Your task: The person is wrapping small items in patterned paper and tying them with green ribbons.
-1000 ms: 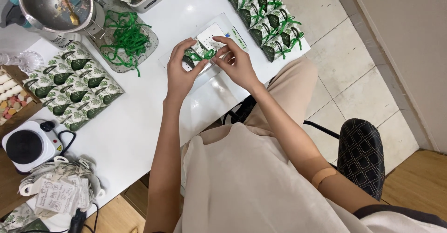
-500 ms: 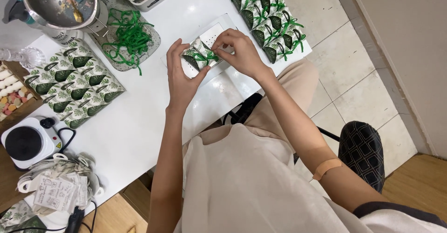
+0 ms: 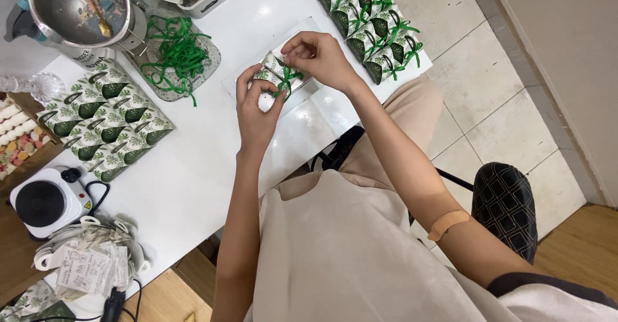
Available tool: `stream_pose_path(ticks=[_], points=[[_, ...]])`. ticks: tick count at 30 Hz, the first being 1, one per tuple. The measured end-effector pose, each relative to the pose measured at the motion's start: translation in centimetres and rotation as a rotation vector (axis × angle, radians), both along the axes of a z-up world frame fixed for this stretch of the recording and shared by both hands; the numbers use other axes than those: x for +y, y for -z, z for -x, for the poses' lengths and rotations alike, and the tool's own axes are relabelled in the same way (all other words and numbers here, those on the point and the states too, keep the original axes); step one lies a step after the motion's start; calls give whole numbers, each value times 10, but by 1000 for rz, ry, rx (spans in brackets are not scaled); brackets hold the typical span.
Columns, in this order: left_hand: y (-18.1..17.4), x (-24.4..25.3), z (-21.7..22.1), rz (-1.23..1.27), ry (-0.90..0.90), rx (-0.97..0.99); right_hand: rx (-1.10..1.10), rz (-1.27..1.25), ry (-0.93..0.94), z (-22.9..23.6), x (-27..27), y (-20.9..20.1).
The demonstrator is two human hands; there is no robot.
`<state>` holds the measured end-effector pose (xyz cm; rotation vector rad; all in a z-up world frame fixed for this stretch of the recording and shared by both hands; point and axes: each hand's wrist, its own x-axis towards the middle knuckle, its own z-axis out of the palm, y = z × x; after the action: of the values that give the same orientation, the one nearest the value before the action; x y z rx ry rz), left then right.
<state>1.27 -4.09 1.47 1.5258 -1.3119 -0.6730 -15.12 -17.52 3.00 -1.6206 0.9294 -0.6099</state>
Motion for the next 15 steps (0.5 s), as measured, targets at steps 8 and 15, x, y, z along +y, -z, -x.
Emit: stream_pose_path(ticks=[8,15], points=[[-8,-1,1,-6,9,-22,-200,-209,89,-6,-5,33],[-2,-11,12,-31,-85,2,-225,-267,150,-1,1,41]])
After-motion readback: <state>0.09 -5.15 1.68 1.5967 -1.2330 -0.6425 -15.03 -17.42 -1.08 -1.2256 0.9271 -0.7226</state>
